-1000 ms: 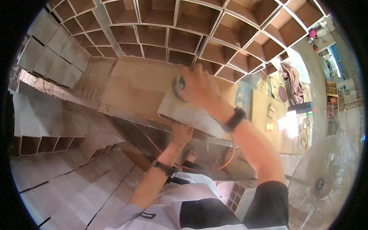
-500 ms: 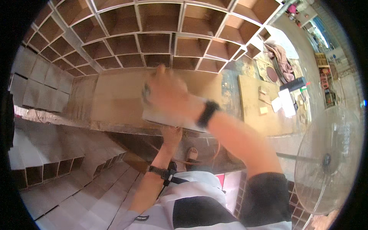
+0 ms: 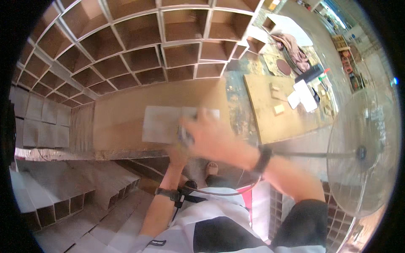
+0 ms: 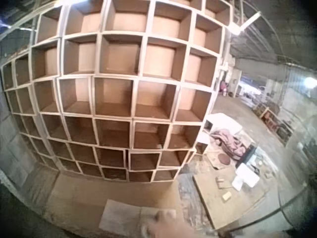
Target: The person uses a handheld orbital sander to smooth the surfaces of small white wooden boxes. They repeatedly pick up a box, sand its faces, and place it into a wall-mounted grid shelf. The process continues with multiple boxes throughout the clip.
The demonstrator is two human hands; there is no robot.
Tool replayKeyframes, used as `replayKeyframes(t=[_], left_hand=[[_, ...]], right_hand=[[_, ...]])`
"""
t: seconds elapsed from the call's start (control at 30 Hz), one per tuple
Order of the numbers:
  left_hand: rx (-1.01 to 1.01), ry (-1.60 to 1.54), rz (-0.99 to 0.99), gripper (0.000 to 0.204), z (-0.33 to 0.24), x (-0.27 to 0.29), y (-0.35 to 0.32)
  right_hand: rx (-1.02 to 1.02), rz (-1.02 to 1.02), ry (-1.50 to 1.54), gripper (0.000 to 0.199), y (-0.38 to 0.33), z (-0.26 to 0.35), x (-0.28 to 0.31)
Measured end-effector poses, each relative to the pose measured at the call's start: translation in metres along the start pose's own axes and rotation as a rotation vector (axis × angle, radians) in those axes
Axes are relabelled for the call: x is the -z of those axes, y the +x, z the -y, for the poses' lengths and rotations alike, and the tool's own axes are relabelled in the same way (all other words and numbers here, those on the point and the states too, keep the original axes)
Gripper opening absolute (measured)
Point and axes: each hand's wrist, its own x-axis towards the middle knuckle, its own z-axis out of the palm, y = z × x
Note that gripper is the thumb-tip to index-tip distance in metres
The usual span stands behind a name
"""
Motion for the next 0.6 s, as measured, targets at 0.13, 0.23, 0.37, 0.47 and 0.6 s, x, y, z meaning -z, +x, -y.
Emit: replayKeyframes(t=[0.13, 0.23, 0.37, 0.47, 0.6], left_hand=[[0.046, 0.149, 0.485, 0.039, -0.003, 0.015, 0.003], [-0.082, 0.052, 0.156, 0.039, 0.010, 0.001, -0.003], [-0.020, -0.118, 0.025, 0.033, 0.011, -0.002, -0.006], [0.108, -0.200, 0.122, 0.030, 0.038, -0.020, -0.014], [0.146, -0.143, 0.213, 0.030, 0.043, -0.019, -0.020]], right_hand=[[-0.179, -0.092, 0.047, 0.043, 0.006, -0.032, 0.005], [0.019, -0.096, 0.034, 0.038, -0.019, -0.016, -0.006], [-0.255, 0.029, 0.097, 0.035, 0.019, -0.037, 0.017], [0.068, -0.186, 0.034, 0.030, -0.011, -0.037, -0.014], [-0.009, -0.185, 0.049, 0.027, -0.011, -0.017, -0.007]])
